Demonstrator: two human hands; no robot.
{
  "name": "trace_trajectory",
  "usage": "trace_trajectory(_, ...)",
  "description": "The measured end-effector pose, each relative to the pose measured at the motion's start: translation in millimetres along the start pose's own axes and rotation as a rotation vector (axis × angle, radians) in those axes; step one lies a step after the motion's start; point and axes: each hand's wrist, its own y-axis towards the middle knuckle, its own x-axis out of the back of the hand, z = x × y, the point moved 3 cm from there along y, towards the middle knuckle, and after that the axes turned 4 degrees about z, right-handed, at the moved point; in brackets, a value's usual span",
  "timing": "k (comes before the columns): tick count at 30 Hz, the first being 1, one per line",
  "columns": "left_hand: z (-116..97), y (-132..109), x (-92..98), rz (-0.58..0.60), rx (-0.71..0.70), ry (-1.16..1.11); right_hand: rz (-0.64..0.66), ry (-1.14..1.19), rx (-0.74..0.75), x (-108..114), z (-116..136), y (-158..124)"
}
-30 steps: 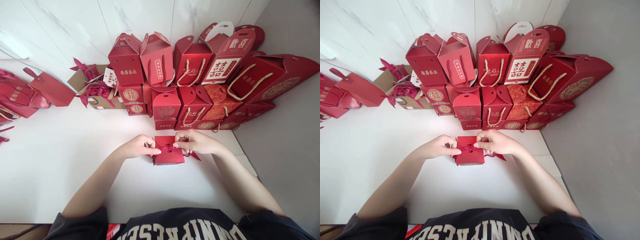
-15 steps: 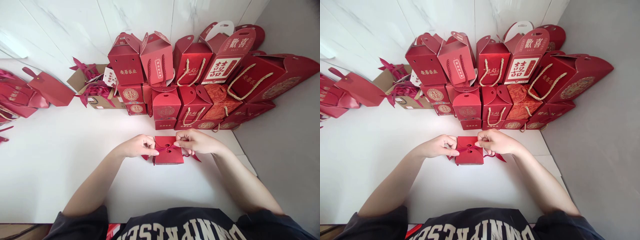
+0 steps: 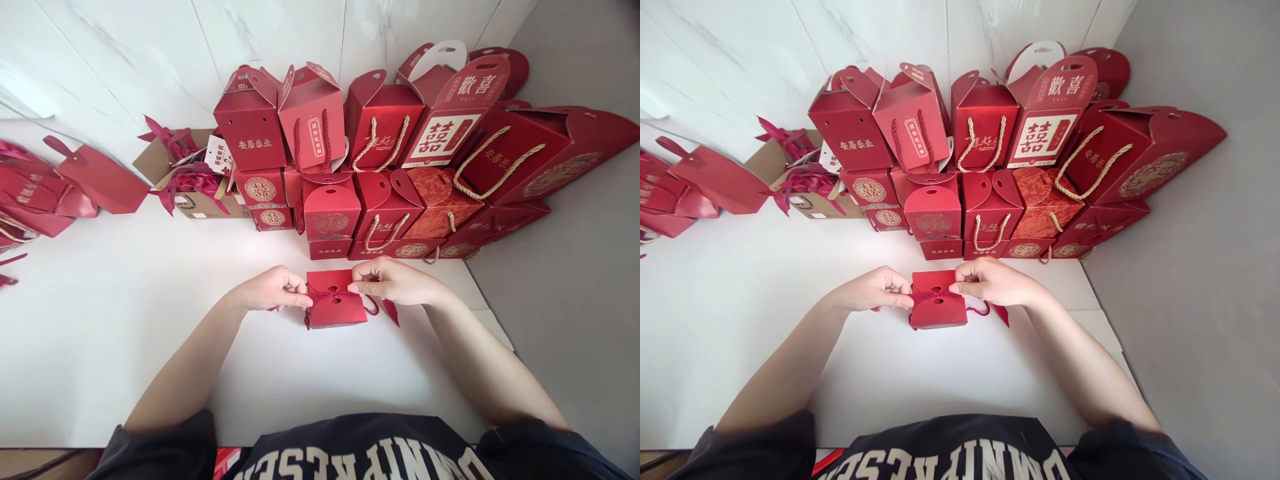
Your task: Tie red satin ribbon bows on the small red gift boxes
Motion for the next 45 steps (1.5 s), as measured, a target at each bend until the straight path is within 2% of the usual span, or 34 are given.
trace_trajectory(5, 6.2, 1.9, 4.6, 0.074, -0.011, -0.031, -0.033, -0.082, -0.015, 2.0, -1.3, 0.2)
trace_trajectory(10, 0.6, -11.0, 12.5, 0.181, -0.108, 0.061, -0.044, -0.043, -0.045, 1.3, -4.3, 1.2)
trace_trajectory(13, -6.6, -17.6, 12.5, 0.131, -0.203, 0.105, -0.040, -0.007, -0.043, -0.4, -4.8, 2.5)
trace_trajectory(17, -17.8, -14.5, 5.6, -0.047, -0.500, 0.167, -0.026, 0.049, -0.037, -3.0, -5.5, 4.2)
trace_trajectory(19, -20.0, -11.0, 2.0, -0.053, -0.595, 0.161, -0.025, 0.053, -0.040, -3.4, -6.1, 4.5)
trace_trajectory(20, -20.0, -10.0, 1.5, -0.036, -0.599, 0.136, -0.026, 0.052, -0.041, -3.4, -6.3, 4.3)
trace_trajectory(22, -19.7, -11.4, 4.3, -0.032, -0.540, 0.101, -0.024, 0.054, -0.040, -3.1, -6.3, 3.5)
trace_trajectory(25, -21.9, -22.0, 11.9, -0.093, -0.378, 0.144, 0.001, 0.067, -0.048, -3.1, -4.8, 1.5)
trace_trajectory(29, -23.9, -30.0, 2.2, 0.054, -0.086, 0.065, 0.007, 0.041, -0.048, -3.8, 0.3, -0.9)
trace_trajectory(30, -23.3, -28.9, -2.1, 0.047, -0.013, 0.019, 0.001, 0.030, -0.043, -4.4, 1.7, -1.1)
trace_trajectory(33, -20.5, -21.2, -12.5, -0.102, 0.138, -0.052, -0.035, -0.002, -0.039, -7.5, 4.2, -0.3)
trace_trajectory(35, -19.5, -16.1, -16.8, -0.167, 0.156, -0.026, -0.074, -0.046, -0.031, -9.7, 4.5, 1.1)
trace_trajectory(38, -20.2, -12.3, -17.4, -0.200, 0.076, 0.041, -0.100, -0.123, -0.006, -12.8, 4.1, 3.0)
trace_trajectory(41, -19.6, -11.3, -15.6, -0.172, 0.016, 0.087, -0.090, -0.175, 0.010, -14.6, 4.2, 3.2)
trace_trajectory(45, -17.7, -11.5, -12.2, -0.105, -0.010, 0.084, -0.149, -0.283, -0.004, -12.0, 6.1, 0.5)
